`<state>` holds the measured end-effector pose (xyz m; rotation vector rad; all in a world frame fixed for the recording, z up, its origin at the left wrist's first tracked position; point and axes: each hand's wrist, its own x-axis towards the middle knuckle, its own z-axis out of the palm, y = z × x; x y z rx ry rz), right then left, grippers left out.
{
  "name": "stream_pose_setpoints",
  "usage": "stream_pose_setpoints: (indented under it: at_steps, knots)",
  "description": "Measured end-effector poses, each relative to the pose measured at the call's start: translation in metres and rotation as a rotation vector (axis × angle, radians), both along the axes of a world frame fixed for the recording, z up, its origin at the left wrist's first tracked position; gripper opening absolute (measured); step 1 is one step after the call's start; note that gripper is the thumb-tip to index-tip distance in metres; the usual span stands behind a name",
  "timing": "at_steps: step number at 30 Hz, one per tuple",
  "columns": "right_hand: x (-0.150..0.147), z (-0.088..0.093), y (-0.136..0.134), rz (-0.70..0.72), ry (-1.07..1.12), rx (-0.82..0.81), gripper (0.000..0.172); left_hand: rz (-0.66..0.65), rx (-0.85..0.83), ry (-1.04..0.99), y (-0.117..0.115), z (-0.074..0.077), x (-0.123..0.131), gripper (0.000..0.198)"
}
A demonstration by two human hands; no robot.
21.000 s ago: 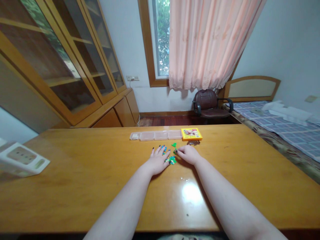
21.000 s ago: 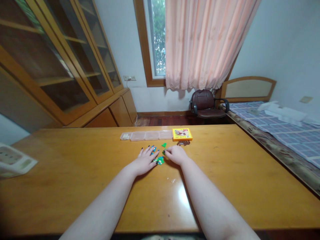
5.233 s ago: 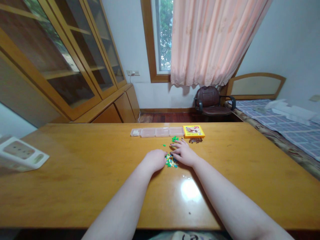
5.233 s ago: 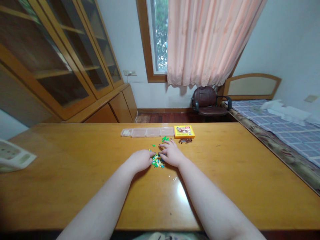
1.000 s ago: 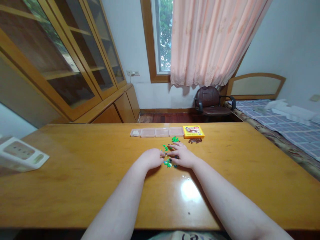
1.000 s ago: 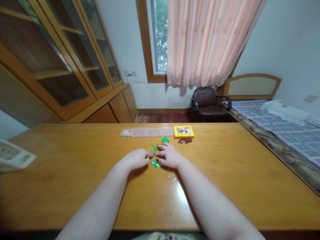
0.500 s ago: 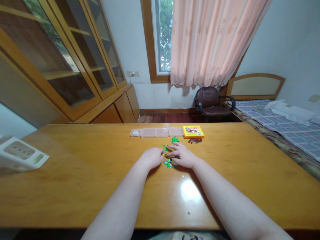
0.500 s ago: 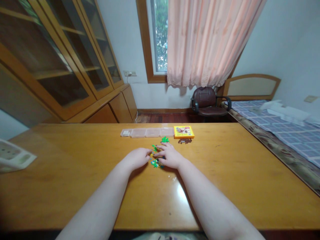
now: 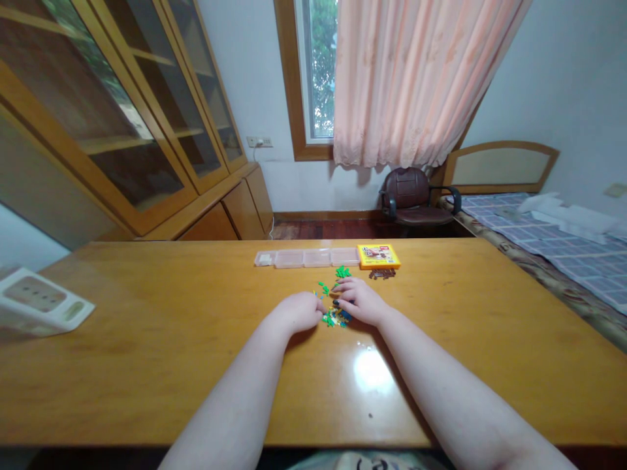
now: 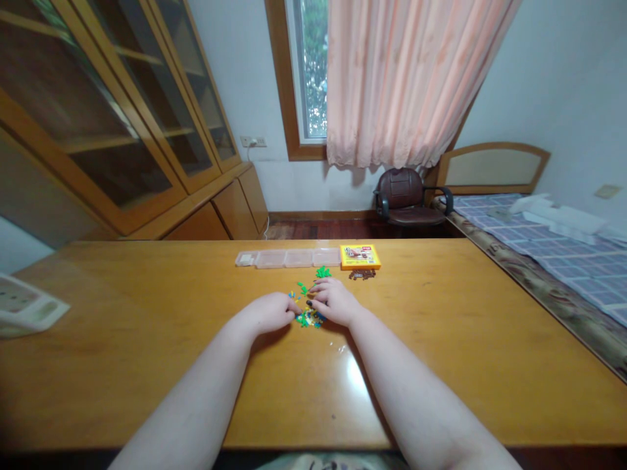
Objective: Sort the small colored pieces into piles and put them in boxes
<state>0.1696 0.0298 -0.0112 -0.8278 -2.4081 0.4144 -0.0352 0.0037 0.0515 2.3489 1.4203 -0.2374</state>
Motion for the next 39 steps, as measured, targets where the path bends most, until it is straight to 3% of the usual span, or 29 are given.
stream_pose_setpoints:
  at_steps: [8,26,32,39]
  knots:
    - [-0.0031,0.0074,-0.0072,0.096,-0.075,-0.084,0.018,0.003,0.016,-0.019,-0.0009,0.0018,0.0014,0.029]
    - [0.0009,-0.0002,-0.0005,0.007,-0.017,-0.041,0.031,0.062,0.063,0.035,-0.0006,-0.0023,0.0013,0.027]
    - [-0.001,0.0011,-0.0018,0.055,0.005,-0.055,0.031,-0.036,0.02,-0.019,-0.0041,0.0015,0.003,0.026]
    - [-0.0004,-0.0004,-0.0018,0.085,-0.024,-0.067,0.029,-0.021,-0.031,-0.01,-0.0036,0.0021,0.0032,0.03]
